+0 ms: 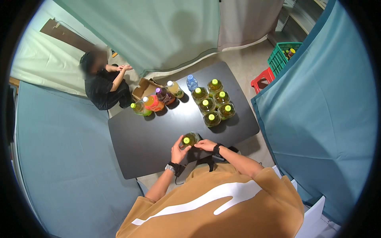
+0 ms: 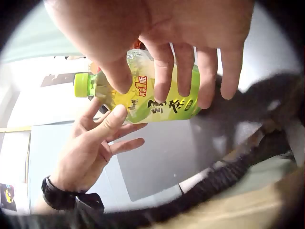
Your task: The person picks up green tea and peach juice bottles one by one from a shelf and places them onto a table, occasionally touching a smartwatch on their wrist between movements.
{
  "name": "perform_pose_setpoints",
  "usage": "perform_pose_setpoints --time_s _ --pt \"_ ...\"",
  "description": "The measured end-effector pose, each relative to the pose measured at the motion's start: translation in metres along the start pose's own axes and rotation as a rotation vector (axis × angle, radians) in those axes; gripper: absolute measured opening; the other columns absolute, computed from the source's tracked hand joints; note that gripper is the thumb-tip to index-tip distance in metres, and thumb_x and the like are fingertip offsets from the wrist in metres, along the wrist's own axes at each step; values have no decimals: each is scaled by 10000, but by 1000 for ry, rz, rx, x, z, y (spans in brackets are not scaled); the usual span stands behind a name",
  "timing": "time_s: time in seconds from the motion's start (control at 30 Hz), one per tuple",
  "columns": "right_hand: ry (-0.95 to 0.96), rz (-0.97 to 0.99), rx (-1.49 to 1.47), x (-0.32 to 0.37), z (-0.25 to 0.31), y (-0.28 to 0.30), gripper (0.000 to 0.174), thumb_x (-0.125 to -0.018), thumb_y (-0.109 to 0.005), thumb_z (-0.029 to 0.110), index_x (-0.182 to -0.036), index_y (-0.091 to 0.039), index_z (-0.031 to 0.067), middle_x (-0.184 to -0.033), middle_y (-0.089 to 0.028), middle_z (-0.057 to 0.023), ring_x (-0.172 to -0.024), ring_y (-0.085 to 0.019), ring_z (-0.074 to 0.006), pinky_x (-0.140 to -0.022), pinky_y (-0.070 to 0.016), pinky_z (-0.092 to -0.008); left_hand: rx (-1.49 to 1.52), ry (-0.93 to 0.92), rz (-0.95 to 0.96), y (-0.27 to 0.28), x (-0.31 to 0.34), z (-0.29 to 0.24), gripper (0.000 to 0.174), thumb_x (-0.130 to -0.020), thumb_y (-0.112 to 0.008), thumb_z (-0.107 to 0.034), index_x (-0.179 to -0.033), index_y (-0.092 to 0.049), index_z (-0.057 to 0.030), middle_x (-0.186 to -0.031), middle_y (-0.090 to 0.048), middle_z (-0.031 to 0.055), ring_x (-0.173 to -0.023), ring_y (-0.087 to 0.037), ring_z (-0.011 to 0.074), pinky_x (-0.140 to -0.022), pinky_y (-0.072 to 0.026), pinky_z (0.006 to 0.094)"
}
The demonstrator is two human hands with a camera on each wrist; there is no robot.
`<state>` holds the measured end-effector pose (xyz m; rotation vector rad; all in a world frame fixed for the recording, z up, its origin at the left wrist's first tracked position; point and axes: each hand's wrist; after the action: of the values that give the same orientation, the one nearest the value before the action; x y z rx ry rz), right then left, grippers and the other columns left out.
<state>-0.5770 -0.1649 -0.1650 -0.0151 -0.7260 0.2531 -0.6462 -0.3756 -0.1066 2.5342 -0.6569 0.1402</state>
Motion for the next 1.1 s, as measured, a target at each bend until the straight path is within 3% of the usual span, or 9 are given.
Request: perform_pose_setpoints --time_s 0.17,0.3,0.43,0.6,0.7,0.77,0.93,1.03,1.1 --pt "-13 -99 -217 -36 37 9 521 -935 -672 480 -1303 -562 128 -910 -593 41 -766 -481 -40 -607 -386 -233 -26 -83 4 11 -80 2 739 -807 -833 -158 -1445 -493 -5 -1302 -647 191 -1132 -673 254 -916 -592 378" --pt "82 -224 -95 -79 59 28 887 -908 -691 511 -1572 -303 68 -1067 -623 -38 -988 -559 -82 -782 -465 -277 -95 -98 14 11 -158 2 778 -808 -829 -182 -1482 -465 -46 -1213 -702 179 -982 -736 258 -817 -599 358" --pt "220 -370 -36 -108 78 47 944 -905 -667 501 -1573 -240 -12 -1625 -258 -238 -1515 -250 -324 -1227 -222 -374 -118 24 63 10 -208 -20 797 -772 -844 -216 -1476 -488 -99 -1289 -659 204 -1126 -679 306 -894 -565 396" --pt "157 -394 -4 -107 90 59 946 -898 -660 497 -1576 -235 -8 -1626 -260 -232 -1526 -218 -330 -1237 -200 -382 -154 34 74 1 -230 -21 825 -769 -847 -250 -1491 -472 -114 -1320 -637 218 -1187 -644 351 -979 -516 421" --pt "152 -430 51 -114 87 56 927 -903 -661 470 -1585 -229 15 -1612 -296 -233 -1454 -381 -308 -1164 -344 -366 -116 24 100 2 -227 -22 873 -781 -840 -265 -1526 -412 -109 -1376 -598 213 -1203 -628 350 -980 -513 425" --pt "110 -393 -111 -119 85 54 858 -916 -665 409 -1602 -241 113 -1540 -436 -137 -1214 -576 -204 -887 -503 -347 -113 -63 102 1 -228 -17 925 -791 -833 -283 -1553 -347 -88 -1423 -551 219 -1235 -598 347 -977 -510 422" --pt "189 -186 -486 -90 69 32 642 -953 -662 336 -1524 -394 212 -1425 -551 -3 -955 -613 -82 -722 -466 -270 -80 -76 -56 -19 -187 38 1012 -818 -816 -301 -1563 -196 -10 -1373 -505 264 -1224 -530 337 -1021 -452 419" --pt "177 -164 -422 -64 39 25 620 -952 -665 325 -1501 -442 141 -1367 -598 -106 -954 -661 -135 -649 -488 -255 253 301 177 -23 -116 63 583 -924 -723 -243 -1374 -411 -46 -895 -641 55 -724 -613 143 -572 -506 305" --pt "93 -93 -235 -43 27 32 535 -970 -618 368 -1448 -513 154 -1311 -638 -87 -1031 -661 -144 -710 -485 -254 320 543 352 -21 -57 62 415 -968 -659 -245 -1322 -497 -100 -869 -654 14 -742 -625 118 -564 -491 286"
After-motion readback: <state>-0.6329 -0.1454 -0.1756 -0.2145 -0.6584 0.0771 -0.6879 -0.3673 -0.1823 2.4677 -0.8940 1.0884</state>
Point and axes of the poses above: each hand's wrist, its own x-axis away from the middle knuckle, its own y-axis out of the back of the hand, z = x × y
